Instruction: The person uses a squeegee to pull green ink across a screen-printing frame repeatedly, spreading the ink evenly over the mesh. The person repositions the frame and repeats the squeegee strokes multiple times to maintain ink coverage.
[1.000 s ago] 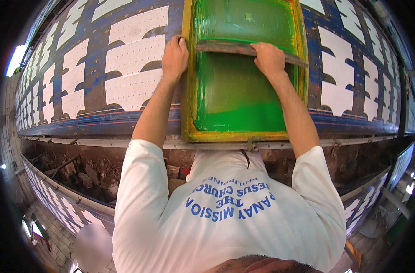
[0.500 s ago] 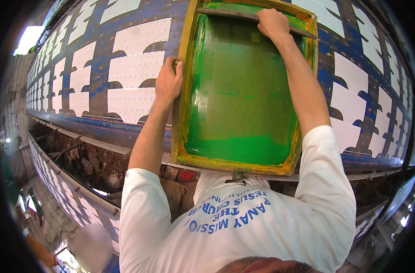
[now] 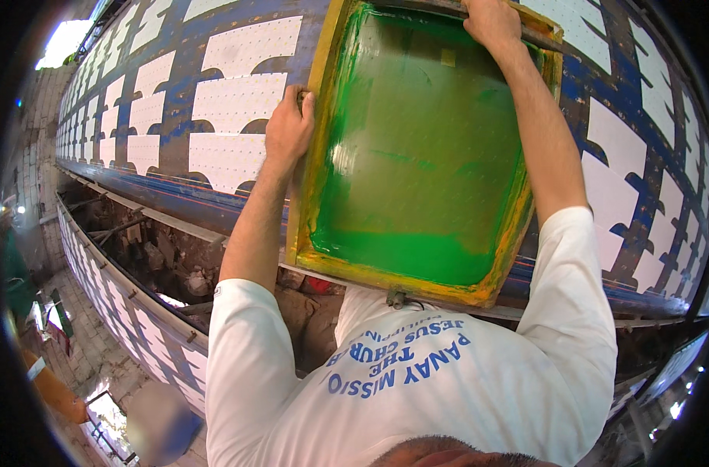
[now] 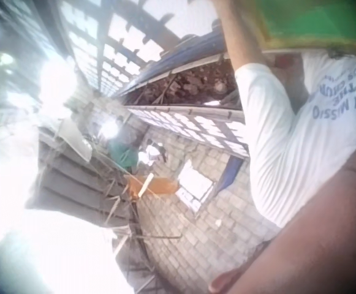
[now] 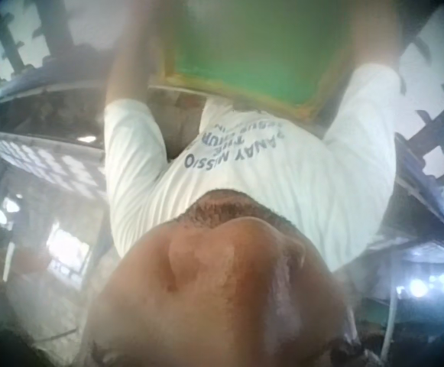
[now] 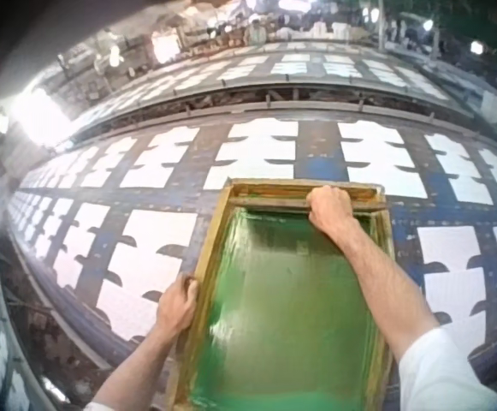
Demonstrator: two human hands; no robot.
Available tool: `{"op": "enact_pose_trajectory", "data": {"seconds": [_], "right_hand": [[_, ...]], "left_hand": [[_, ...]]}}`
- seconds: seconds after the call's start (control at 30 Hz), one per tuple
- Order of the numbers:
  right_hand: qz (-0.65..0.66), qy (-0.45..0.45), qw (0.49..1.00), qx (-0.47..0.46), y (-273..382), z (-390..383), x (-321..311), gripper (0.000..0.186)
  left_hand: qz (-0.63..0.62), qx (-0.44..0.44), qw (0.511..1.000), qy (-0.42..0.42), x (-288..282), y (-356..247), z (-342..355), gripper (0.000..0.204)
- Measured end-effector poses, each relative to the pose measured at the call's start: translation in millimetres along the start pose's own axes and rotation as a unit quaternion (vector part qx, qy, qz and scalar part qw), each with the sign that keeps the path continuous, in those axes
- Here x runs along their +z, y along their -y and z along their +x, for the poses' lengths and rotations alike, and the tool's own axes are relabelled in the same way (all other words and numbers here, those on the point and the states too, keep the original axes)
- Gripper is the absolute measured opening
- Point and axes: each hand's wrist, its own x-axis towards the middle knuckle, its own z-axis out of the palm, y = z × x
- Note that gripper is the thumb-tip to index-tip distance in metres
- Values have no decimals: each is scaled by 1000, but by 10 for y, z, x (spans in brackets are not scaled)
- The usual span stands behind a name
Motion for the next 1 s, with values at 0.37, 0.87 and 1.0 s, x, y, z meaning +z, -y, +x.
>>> {"op": "enact_pose_trajectory", "data": {"seconds": [0.37, 0.87, 1.0], "right_hand": [[7, 128, 992, 16, 384, -782, -47, 20], [124, -7, 992, 32, 2103, -4154, -531, 18], [106, 101, 988, 54, 2088, -4160, -580, 24]], "left_hand": [[-4, 52, 999, -7, 49, 133, 93, 43], [-12, 95, 995, -18, 172, 289, 172, 51], [2, 94, 996, -9, 151, 275, 181, 54]]}}
